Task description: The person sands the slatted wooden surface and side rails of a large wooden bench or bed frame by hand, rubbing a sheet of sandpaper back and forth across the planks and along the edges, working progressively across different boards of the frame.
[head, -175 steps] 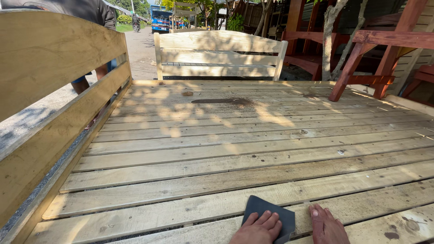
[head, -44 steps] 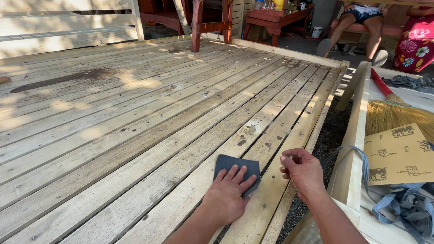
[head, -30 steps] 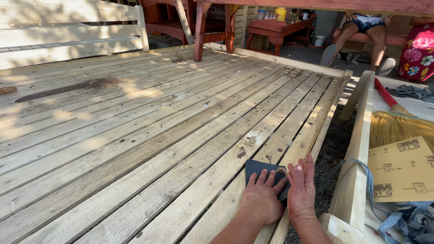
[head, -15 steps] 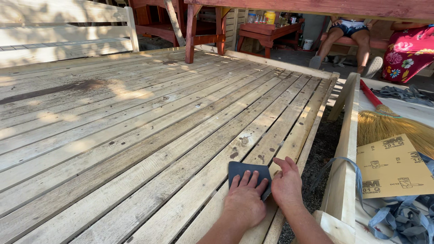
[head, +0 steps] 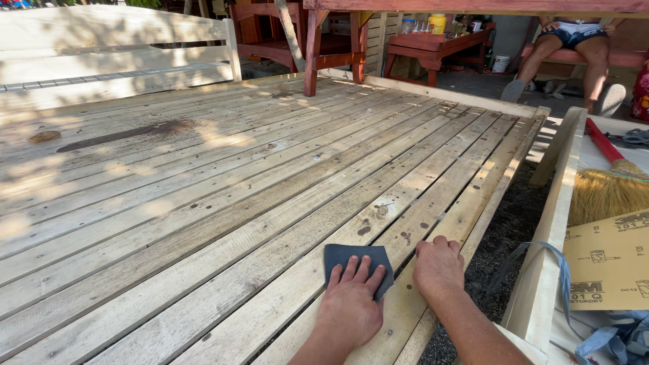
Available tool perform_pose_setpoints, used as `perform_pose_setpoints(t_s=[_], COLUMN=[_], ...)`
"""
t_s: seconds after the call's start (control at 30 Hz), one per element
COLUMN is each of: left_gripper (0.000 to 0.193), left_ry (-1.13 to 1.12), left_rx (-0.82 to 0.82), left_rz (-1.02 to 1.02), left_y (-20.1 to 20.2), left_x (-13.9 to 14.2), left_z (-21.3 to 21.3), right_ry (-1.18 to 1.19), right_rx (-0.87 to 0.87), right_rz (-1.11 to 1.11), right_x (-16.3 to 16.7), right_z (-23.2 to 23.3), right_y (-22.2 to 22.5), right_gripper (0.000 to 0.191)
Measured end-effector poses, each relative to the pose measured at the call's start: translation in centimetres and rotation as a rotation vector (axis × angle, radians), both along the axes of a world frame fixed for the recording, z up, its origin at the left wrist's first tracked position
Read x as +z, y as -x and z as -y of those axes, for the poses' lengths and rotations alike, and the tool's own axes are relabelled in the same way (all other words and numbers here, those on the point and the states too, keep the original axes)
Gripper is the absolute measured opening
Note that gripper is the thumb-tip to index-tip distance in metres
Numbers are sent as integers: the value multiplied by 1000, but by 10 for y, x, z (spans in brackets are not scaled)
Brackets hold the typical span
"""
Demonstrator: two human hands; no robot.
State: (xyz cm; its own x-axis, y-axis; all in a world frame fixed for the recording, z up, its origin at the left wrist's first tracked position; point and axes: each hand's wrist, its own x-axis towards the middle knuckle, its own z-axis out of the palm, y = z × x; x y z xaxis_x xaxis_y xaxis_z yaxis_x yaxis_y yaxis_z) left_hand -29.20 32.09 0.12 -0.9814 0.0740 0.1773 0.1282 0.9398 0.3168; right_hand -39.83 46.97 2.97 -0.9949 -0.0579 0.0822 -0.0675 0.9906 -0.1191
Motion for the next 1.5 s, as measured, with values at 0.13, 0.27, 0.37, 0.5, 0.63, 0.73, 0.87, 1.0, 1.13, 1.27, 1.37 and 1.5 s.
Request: perform_pose_setpoints(t_s=[0.13,0.27,0.37,0.5,0.63,0.73,0.87,1.0,1.13,1.27,1.37,1.5], left_gripper=[57,57,58,61,65,62,63,65,61,63,66,63], left_ry=[-14,-26,-3,13,60,46,44,83,44,101,120,65], left_rx=[7,-119,-152,5,194,118,-46,-37,59,94,163,-135], left_rz=[9,-9,79,41,69,22,24,97,102,74,72,62], left_y=[20,-29,-67,-44,25,17,-65,-105,-46,45,70,11], left_x=[6,-13,-22,-13,5,5,-10,-17,-10,9,13,0], left_z=[0,23,39,29,5,3,35,62,38,1,-17,-15], right_ry=[79,114,-77,-85,-110,-9,64,103,133,229,355,564], right_rx=[61,194,368,341,355,278,224,179,176,147,85,-37], right_rz=[19,34,-13,-38,-121,-58,-23,21,26,-20,-92,-261], right_x=[-5,-17,-21,-27,-27,-19,-6,-2,-4,-10,-17,-20], right_z=[4,9,13,20,21,18,21,26,23,12,-4,-38], right_y=[19,45,66,77,75,73,67,62,68,84,97,115], right_gripper=[53,69,57,30,25,25,24,25,21,16,14,10])
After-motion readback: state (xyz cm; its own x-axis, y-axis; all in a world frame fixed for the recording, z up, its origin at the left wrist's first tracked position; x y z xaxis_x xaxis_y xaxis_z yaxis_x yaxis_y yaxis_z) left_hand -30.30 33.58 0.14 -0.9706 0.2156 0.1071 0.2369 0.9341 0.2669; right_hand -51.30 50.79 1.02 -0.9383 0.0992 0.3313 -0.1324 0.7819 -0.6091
